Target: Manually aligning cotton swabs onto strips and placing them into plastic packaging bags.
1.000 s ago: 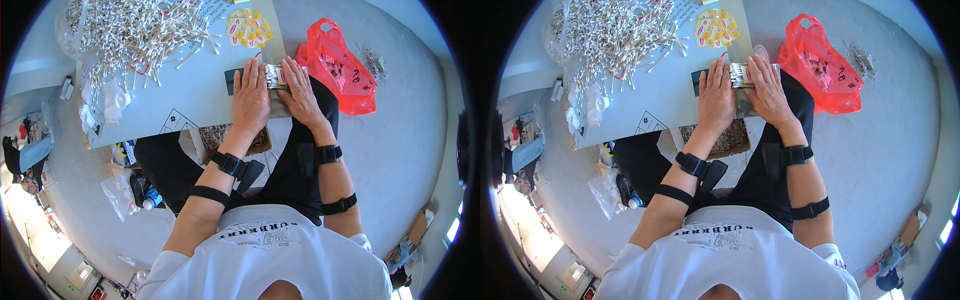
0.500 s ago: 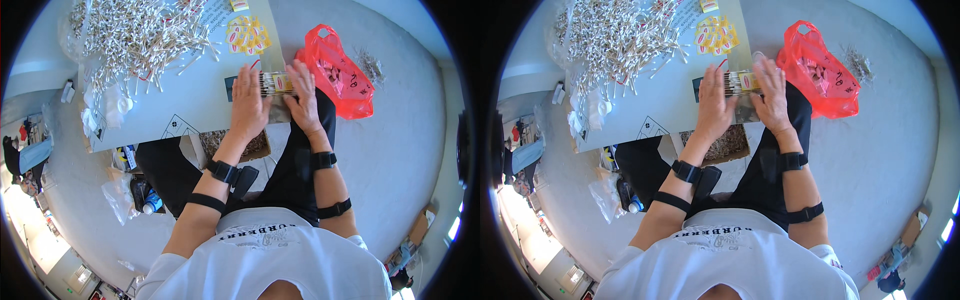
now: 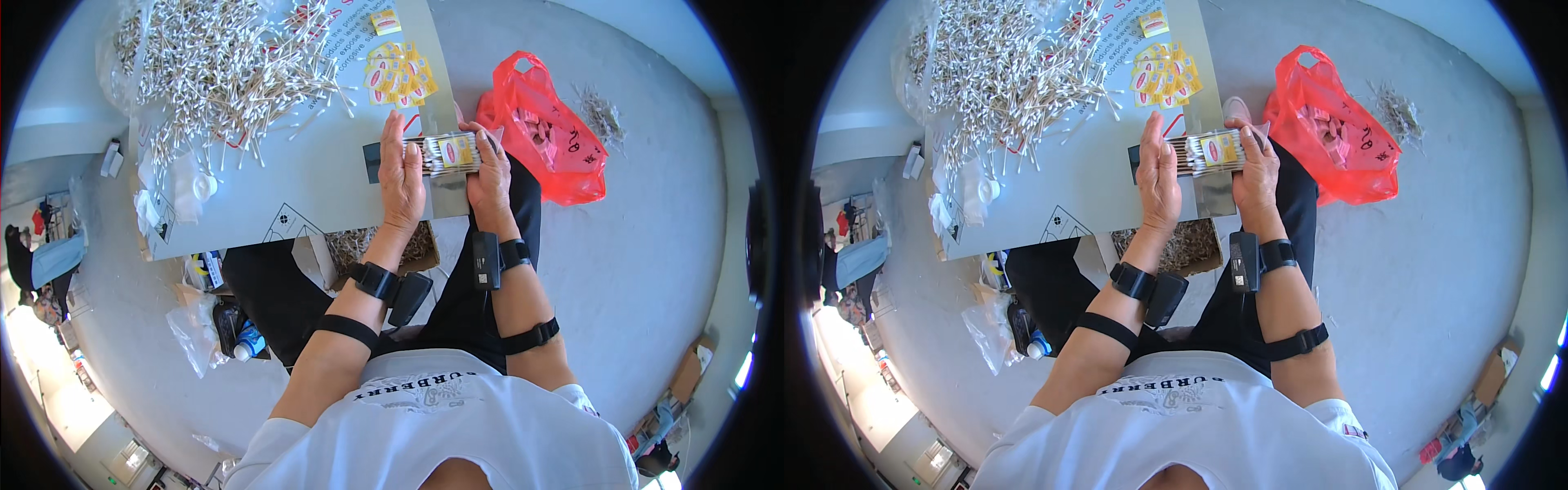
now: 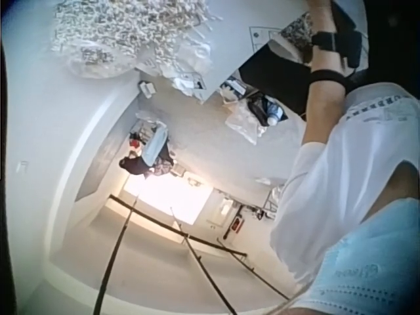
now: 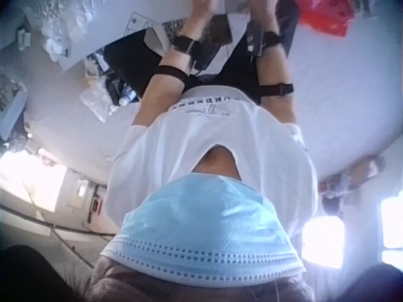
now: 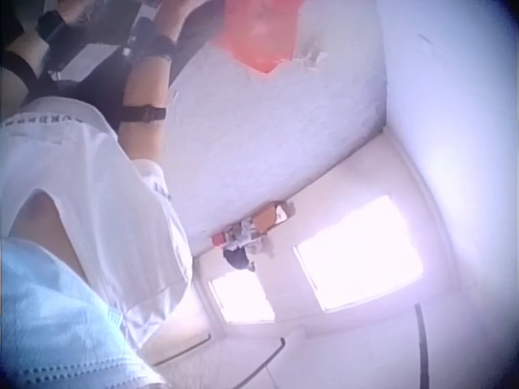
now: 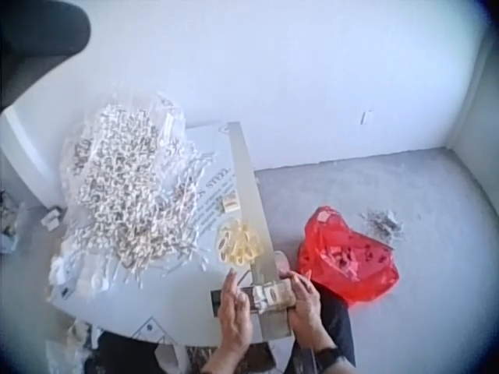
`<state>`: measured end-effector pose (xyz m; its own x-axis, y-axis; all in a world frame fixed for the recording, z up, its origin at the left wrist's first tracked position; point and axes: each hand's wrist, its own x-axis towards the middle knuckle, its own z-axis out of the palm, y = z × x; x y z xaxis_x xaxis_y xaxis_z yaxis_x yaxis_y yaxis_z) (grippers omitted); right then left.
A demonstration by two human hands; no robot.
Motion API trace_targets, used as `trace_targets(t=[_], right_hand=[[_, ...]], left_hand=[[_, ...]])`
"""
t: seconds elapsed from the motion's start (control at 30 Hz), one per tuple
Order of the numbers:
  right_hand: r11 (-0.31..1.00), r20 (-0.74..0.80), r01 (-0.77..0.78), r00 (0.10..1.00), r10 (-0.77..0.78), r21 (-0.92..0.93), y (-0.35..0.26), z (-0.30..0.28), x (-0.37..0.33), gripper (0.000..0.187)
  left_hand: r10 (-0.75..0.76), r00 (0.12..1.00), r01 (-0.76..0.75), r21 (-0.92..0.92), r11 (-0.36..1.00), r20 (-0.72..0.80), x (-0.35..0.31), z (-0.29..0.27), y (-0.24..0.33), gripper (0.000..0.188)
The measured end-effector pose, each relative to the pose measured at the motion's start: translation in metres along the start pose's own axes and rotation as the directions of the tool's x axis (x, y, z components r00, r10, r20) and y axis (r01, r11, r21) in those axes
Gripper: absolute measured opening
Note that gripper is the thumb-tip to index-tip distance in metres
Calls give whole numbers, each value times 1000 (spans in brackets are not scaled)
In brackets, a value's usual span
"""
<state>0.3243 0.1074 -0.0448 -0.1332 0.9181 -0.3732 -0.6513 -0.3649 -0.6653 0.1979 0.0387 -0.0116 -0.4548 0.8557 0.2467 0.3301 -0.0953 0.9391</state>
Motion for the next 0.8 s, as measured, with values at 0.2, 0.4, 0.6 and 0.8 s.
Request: trace_targets(t=[0.2, 0.4, 0.6, 0.8], right_hand=[[980, 0, 22, 1000, -22, -200, -4, -1, -3, 28], [956, 31, -20, 999, 30, -294, -8, 10, -12, 36], [932, -6, 86, 996, -94, -352, -14, -2, -8, 39], [50, 423, 594, 627, -655, -803, -28, 34, -40, 26]], left_hand=[[-50, 996, 44, -84, 995, -71, -6, 23, 8, 54], [-81, 996, 70, -232, 970, -41, -8, 36, 11, 58], [-133, 983, 77, -368, 927, -128, -3, 25, -2, 56], [131, 948, -11, 383, 924, -290, 23, -94, -37, 31]])
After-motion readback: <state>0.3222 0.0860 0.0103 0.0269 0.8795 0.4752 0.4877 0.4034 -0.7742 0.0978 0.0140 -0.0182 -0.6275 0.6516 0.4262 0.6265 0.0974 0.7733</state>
